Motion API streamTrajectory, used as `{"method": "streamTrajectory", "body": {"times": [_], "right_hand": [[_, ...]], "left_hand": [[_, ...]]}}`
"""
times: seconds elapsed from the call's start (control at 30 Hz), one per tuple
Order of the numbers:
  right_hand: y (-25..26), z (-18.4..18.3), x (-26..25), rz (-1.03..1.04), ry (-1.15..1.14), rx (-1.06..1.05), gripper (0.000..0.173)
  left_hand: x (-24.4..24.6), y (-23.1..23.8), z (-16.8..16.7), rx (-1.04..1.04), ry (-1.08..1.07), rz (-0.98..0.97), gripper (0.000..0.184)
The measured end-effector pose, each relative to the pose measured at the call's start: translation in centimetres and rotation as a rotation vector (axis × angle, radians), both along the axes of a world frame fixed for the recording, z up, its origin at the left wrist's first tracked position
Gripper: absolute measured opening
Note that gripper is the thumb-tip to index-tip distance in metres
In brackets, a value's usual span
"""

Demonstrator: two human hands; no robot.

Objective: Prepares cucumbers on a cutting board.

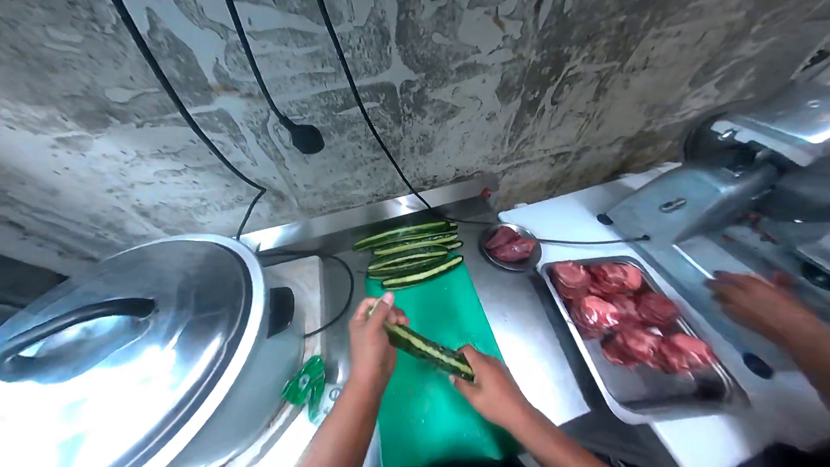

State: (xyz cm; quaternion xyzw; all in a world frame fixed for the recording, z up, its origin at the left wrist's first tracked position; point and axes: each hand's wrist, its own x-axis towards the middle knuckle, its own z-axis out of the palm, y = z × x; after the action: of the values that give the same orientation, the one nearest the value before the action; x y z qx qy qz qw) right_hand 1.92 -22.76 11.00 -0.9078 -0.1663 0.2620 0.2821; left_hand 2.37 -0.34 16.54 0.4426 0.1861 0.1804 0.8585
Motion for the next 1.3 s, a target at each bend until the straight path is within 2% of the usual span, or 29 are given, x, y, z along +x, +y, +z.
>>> {"method": "streamTrajectory", "body": {"times": [0.07, 0.17, 0.23, 0.3, 0.37, 0.4, 0.47, 0.57, 0.67, 0.73, 0.8, 0.87, 0.93, 1.0, 1.07, 1.2, 1.23, 1.3], "right_hand": [[-1.3, -1.3, -0.3, 0.038, -0.070, -0.095, 0.044], [-3.0, -4.4, -1.0, 0.088, -0.274, -0.148, 0.041], [-3.4, -5.8, -1.4, 0.156, -0.294, -0.174, 0.048], [-3.1, -6.6, -1.4, 0.223, -0.260, -0.237, 0.069], [-1.7, -7.1, -0.1, 0.189, -0.307, -0.277, 0.082], [-0.7, -7.2, 1.1, 0.152, -0.311, -0.308, 0.081], [1.4, -6.7, 4.4, 0.081, -0.255, -0.391, 0.078], [3.8, -6.6, 7.6, 0.060, -0.239, -0.461, 0.076], [2.7, -7.3, 3.7, 0.191, -0.368, -0.396, 0.069], [0.3, -9.2, -1.0, 0.193, -0.577, -0.240, 0.065], [-0.4, -10.3, -2.6, 0.158, -0.677, -0.179, 0.064], [1.2, -9.2, -0.1, 0.141, -0.587, -0.287, 0.065], [4.2, -7.3, 5.3, 0.094, -0.386, -0.405, 0.068], [6.4, -6.5, 9.1, 0.025, -0.252, -0.460, 0.069], [6.5, -6.6, 9.1, 0.036, -0.247, -0.476, 0.070], [1.3, -9.7, -0.1, 0.115, -0.577, -0.277, 0.067], [0.7, -10.2, -1.1, 0.114, -0.631, -0.235, 0.067], [1.4, -9.8, 0.4, 0.114, -0.624, -0.276, 0.068]], "left_hand": [[-1.3, 1.3, -2.7, 0.166, 0.179, 0.027, 0.022], [-5.1, 1.9, -7.9, 0.593, 0.438, -0.118, 0.025], [-7.6, 1.4, -11.3, 0.924, 0.450, -0.267, 0.026], [-8.8, 0.9, -14.1, 1.361, 0.376, -0.386, 0.039], [-7.8, 0.1, -15.4, 1.734, 0.335, -0.394, 0.050], [-6.7, -0.1, -15.3, 1.834, 0.374, -0.390, 0.054], [-3.7, 0.2, -14.5, 1.906, 0.502, -0.379, 0.059], [-0.1, 1.2, -13.5, 1.869, 0.708, -0.454, 0.064], [-3.0, 0.7, -14.5, 1.836, 0.650, -0.441, 0.075], [-7.0, -0.3, -15.7, 1.858, 0.515, -0.378, 0.078], [-8.2, -0.7, -16.1, 1.901, 0.444, -0.352, 0.075], [-5.7, -0.3, -15.3, 1.893, 0.549, -0.419, 0.076], [-0.6, 1.0, -14.1, 1.839, 0.749, -0.509, 0.079], [2.6, 2.1, -14.0, 1.830, 0.856, -0.478, 0.080], [2.5, 1.8, -13.9, 1.905, 0.771, -0.397, 0.077], [-6.4, -1.1, -15.5, 1.997, 0.420, -0.357, 0.073], [-7.3, -1.4, -15.9, 2.010, 0.371, -0.346, 0.071], [-5.6, -1.1, -15.7, 1.999, 0.420, -0.360, 0.074]]}}
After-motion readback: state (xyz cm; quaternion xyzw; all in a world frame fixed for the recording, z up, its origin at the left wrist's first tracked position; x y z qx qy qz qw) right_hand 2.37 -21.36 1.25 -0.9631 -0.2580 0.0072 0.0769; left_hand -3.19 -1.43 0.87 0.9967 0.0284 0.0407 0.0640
